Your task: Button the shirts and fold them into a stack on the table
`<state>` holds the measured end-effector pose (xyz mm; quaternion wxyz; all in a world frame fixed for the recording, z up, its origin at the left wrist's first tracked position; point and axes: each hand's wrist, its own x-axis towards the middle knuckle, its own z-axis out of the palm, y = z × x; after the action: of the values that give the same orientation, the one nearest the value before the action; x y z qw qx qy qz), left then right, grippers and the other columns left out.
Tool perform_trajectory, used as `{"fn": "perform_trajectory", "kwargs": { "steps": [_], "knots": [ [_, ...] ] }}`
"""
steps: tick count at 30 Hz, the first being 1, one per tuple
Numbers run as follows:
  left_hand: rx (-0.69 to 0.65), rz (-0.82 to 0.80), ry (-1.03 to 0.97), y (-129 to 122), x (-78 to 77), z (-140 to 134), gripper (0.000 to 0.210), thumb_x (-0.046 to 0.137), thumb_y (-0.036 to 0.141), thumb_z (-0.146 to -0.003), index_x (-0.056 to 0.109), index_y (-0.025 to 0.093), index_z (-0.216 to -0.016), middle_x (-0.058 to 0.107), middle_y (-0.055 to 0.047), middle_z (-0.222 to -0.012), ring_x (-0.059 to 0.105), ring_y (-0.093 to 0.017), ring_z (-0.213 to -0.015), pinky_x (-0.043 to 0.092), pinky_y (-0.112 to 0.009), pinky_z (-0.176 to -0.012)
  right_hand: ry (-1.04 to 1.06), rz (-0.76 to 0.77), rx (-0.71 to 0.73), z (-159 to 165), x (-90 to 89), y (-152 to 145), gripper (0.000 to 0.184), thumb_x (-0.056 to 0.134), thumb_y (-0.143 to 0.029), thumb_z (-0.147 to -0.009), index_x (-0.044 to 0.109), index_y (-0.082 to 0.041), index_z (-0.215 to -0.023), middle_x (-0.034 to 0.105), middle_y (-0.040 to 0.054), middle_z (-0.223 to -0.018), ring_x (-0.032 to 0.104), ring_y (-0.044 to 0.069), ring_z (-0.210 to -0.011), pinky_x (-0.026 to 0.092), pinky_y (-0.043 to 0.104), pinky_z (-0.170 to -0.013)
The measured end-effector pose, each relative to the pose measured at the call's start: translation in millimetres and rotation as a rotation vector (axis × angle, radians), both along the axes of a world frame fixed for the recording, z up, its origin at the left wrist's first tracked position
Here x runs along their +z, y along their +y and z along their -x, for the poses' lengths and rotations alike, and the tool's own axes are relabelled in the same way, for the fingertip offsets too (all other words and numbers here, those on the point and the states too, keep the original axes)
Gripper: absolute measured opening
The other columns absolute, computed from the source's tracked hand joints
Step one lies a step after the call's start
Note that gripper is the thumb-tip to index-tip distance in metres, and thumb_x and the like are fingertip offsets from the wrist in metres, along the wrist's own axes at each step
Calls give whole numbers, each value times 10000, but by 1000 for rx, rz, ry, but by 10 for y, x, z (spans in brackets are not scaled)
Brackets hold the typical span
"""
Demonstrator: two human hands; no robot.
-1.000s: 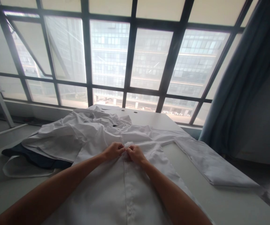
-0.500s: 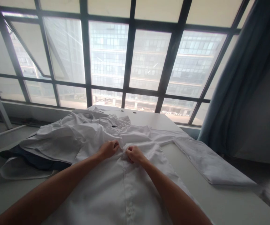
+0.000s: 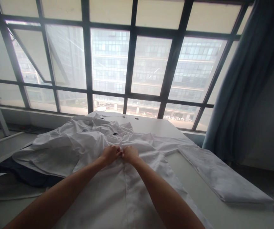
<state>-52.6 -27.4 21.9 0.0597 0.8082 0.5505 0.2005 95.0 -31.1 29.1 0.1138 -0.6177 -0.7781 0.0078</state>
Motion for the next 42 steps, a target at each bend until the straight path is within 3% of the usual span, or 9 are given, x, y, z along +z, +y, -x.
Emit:
{"fn": "perform_trajectory", "kwargs": {
  "steps": [6, 9, 14, 18, 22, 26, 29, 34, 42],
  "knots": [
    [-42, -11, -20, -57, -141, 37, 260, 558, 356, -886, 750, 182, -918, 747, -122, -924, 686, -278, -903, 484, -353, -785, 73, 169, -10, -197, -26, 173, 185, 764, -364, -660, 699, -196, -620, 663, 53, -617, 591, 185, -582, 410, 269, -551],
    [-69, 26, -31, -65, -117, 43, 237, 589, 347, -844, 763, 191, -883, 751, -110, -897, 686, -276, -884, 485, -342, -776, 84, 114, -5, -214, -26, 195, 122, 745, -281, -673, 701, -178, -624, 648, 46, -596, 581, 170, -592, 393, 258, -563],
    [-89, 33, -67, -65, -118, 67, 215, 610, 341, -816, 761, 196, -864, 753, -94, -869, 689, -267, -845, 491, -325, -754, 101, 6, -64, -61, -95, 172, 295, 628, -451, -794, 736, -182, -742, 721, 94, -763, 630, 203, -699, 404, 271, -615],
    [-5, 44, -55, -68, -151, 36, 204, 613, 326, -842, 742, 197, -931, 750, -105, -947, 684, -280, -928, 484, -339, -808, 95, -87, -157, -24, -133, 150, 208, 561, -268, -802, 745, -188, -857, 741, 113, -868, 649, 210, -764, 409, 273, -660],
    [27, 46, -48, -53, -170, -5, 218, 562, 320, -894, 709, 178, -970, 740, -130, -981, 678, -286, -954, 477, -355, -827, 245, -153, -78, -105, -111, 89, 193, 515, -246, -795, 692, -170, -799, 702, 85, -764, 600, 181, -689, 384, 264, -633],
    [48, 98, -262, -47, -158, -28, 217, 548, 327, -907, 690, 166, -937, 730, -133, -968, 671, -269, -925, 480, -358, -817, 526, -74, 155, -220, -169, 22, 180, 482, -290, -777, 593, -169, -702, 601, 10, -635, 515, 136, -609, 375, 239, -594],
    [-11, 167, -408, -56, -158, -64, 222, 526, 310, -924, 686, 156, -908, 729, -88, -841, 674, -200, -734, 498, -296, -690, 739, 38, 240, -283, -283, -6, 219, 469, -375, -777, 546, -183, -705, 538, -23, -597, 480, 125, -572, 387, 235, -562],
    [-193, 366, -703, -22, -224, -129, 277, 494, 339, -940, 665, 123, -908, 679, -22, -664, 498, -82, -379, 372, -196, -401, 925, 139, 235, -313, -413, -22, 281, 498, -467, -779, 542, -191, -755, 509, -39, -602, 463, 115, -536, 410, 240, -535],
    [-312, 416, -801, 82, -318, -118, 316, 567, 407, -886, 662, 115, -815, 633, -3, -583, 476, -75, -383, 351, -189, -388, 968, 67, 194, -317, -475, -5, 280, 525, -462, -776, 550, -184, -752, 551, -23, -614, 494, 118, -565, 419, 238, -553]
  ]
}}
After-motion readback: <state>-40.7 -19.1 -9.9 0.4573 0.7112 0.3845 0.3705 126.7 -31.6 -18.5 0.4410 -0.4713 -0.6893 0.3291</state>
